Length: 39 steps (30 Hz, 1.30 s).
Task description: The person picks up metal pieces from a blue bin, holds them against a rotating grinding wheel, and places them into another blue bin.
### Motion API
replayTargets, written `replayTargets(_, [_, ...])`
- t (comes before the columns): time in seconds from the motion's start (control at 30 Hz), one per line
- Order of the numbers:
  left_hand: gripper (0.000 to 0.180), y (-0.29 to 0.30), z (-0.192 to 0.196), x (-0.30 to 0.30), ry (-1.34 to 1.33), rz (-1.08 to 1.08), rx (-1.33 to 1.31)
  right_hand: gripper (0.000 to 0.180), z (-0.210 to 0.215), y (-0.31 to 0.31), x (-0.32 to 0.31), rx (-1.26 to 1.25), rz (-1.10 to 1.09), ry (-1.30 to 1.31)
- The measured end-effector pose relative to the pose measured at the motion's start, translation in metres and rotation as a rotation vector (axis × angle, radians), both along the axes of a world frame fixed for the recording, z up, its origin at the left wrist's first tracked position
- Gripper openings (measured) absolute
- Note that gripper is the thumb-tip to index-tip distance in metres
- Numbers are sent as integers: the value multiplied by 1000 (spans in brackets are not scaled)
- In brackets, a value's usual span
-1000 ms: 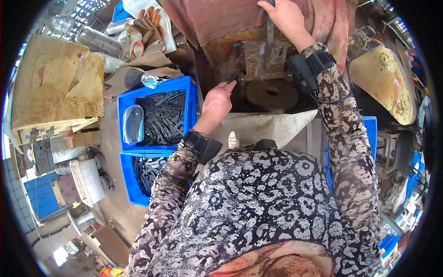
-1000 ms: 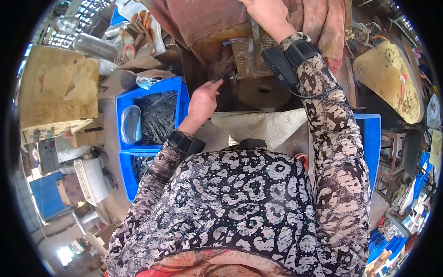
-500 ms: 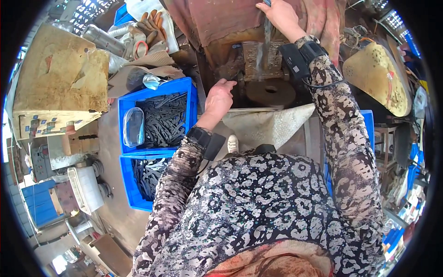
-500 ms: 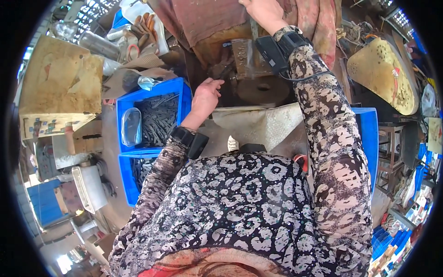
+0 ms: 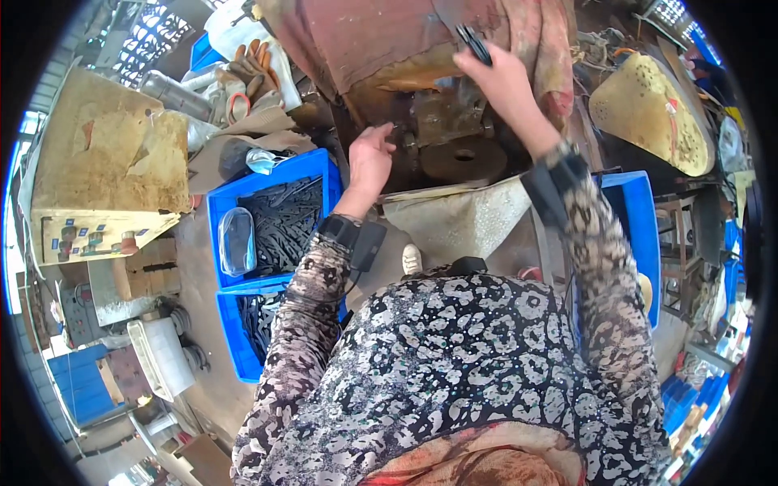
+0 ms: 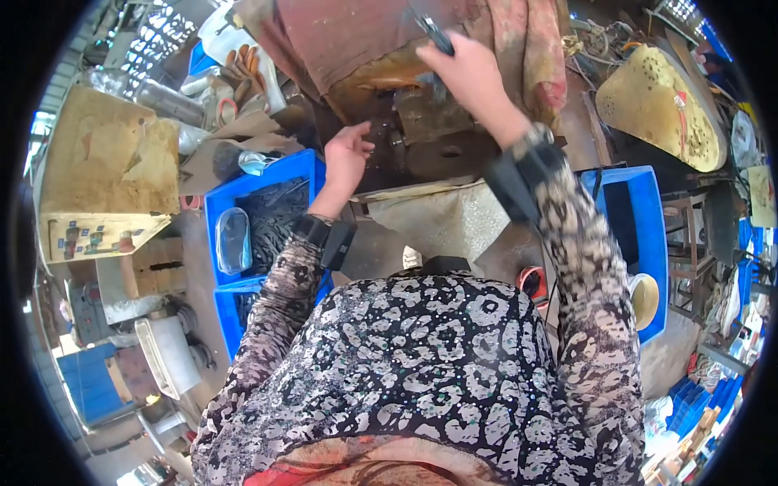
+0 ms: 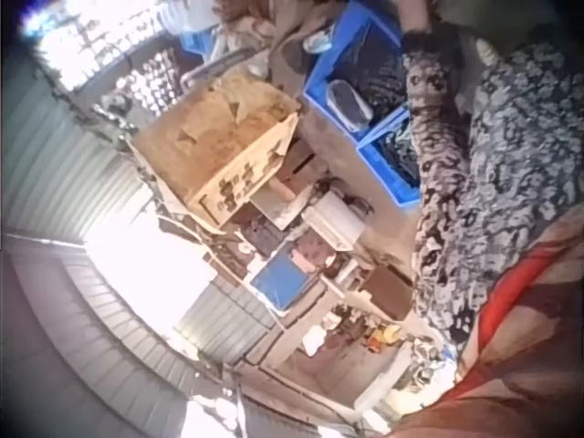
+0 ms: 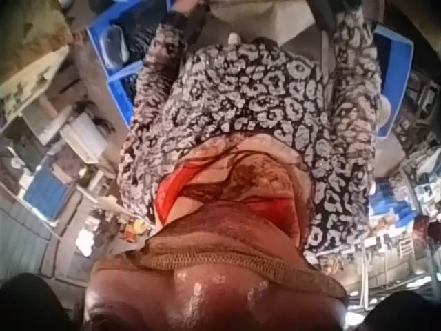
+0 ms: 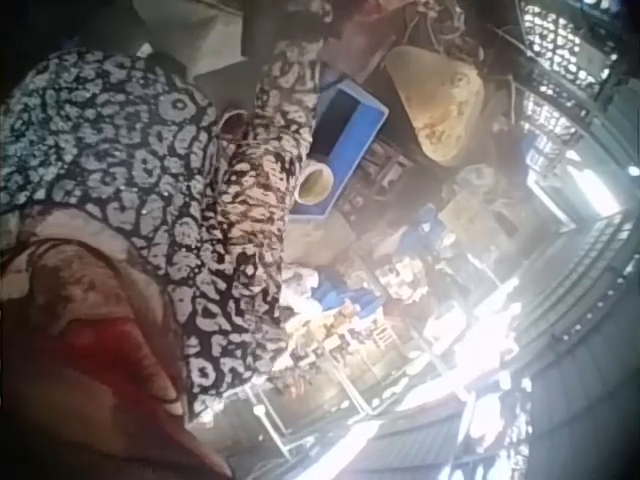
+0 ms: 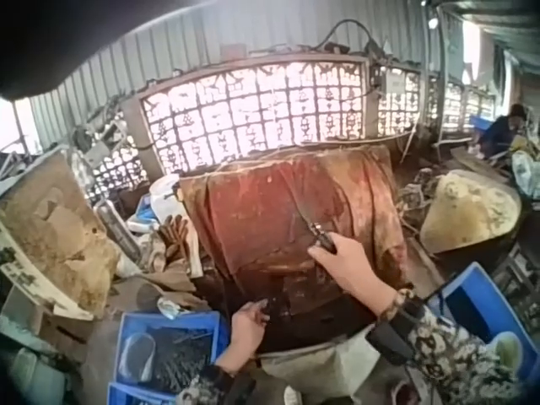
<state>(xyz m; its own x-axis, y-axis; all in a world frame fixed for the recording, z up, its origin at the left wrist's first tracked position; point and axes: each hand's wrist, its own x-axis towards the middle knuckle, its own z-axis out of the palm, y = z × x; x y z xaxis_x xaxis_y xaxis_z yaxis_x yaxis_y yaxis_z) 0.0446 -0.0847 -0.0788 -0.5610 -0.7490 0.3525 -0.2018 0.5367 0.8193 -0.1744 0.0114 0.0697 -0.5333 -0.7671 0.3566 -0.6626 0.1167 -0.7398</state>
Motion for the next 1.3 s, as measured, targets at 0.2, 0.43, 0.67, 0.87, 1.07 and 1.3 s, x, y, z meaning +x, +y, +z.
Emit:
replayTargets(0.2, [36, -22, 16, -36, -179, -102, -338, 18, -23, 121, 60, 25, 37, -159])
replayTargets(0.43, [11, -22, -11, -51, -589, -352, -568, 21, -76, 189, 75, 36, 142, 19])
replayTargets(0.67, [13, -26, -49, -61, -730, -421, -652, 25, -84, 203, 77, 171, 293, 44])
replayTargets(0.87, [16, -20, -37, -55, -742, -327, -560, 25, -66, 191, 55, 242, 323, -410])
replayTargets(1.07, [24, 9, 46, -40, -541, -129, 200, 23, -67, 148, 20, -145, 48, -1393])
replayTargets(1.3, [18, 45, 76, -36, -319, -78, -351, 15, -89, 65, 38, -496, 123, -1655])
